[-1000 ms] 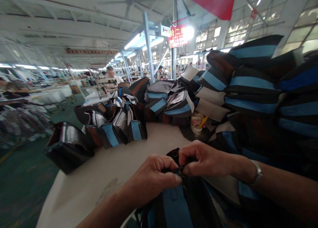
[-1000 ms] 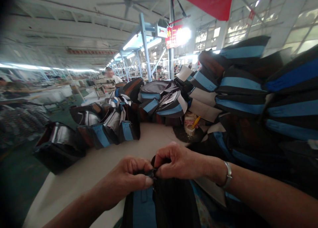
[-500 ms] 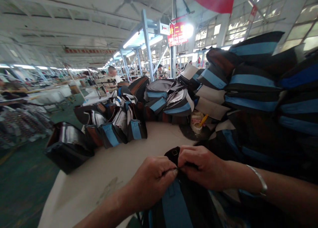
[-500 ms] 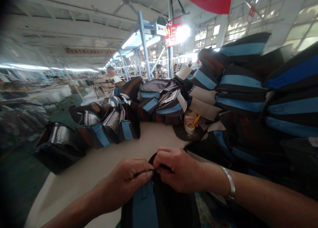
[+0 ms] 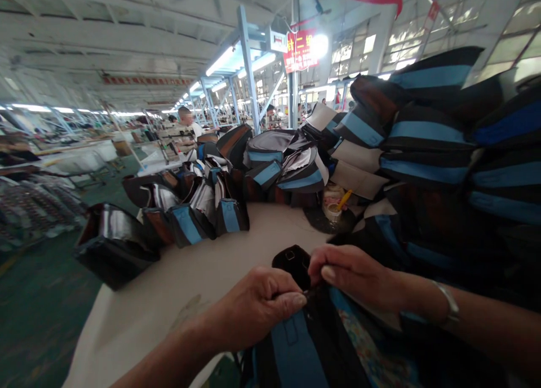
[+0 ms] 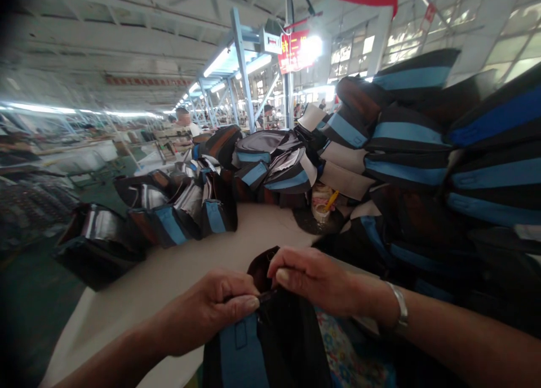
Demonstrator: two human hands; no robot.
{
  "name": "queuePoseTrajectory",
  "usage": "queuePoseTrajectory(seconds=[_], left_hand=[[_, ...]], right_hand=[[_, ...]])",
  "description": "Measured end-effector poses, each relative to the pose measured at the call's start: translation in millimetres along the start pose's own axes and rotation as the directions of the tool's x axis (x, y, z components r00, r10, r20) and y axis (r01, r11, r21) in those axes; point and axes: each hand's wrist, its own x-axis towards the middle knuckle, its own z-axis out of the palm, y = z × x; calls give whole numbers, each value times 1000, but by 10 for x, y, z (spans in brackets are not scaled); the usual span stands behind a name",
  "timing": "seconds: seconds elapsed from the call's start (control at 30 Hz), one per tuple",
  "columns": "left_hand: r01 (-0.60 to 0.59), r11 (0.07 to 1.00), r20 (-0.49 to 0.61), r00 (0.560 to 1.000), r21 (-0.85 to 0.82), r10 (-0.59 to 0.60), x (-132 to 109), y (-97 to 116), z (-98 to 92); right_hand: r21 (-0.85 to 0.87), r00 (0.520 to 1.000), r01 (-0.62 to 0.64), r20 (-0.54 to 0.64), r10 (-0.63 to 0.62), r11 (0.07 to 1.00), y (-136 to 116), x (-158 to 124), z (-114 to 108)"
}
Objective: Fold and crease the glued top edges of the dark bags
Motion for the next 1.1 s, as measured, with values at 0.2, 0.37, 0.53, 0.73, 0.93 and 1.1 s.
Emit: queuePoseTrajectory(seconds=[0.2,0.37,0.53,0.73,0.93,1.1], left_hand=[[-70,994,17,998,79,68,-12,98,-16],[-54,994,-16,998,96,56,-12,1,11],[32,998,33,999,-58,-30,-73,-127,-80],[20,997,31,999,-70,-17,-109,-69,-246],[-64,997,112,992,39,60,-75,-66,-250],[-105,994,108,989,13,103,-79,-142,-181]], right_hand=[[48,954,-49,298,33,998,-54,243,-164],[3,962,141,235,-137,990,12,252,23],[228,969,-138,232,84,964,104,172,4],[289,930,-279,319,183,916,27,273,-81],[285,859,-385,457,229,878,-14,366,9],[290,908,-280,389,155,915,74,355,139]])
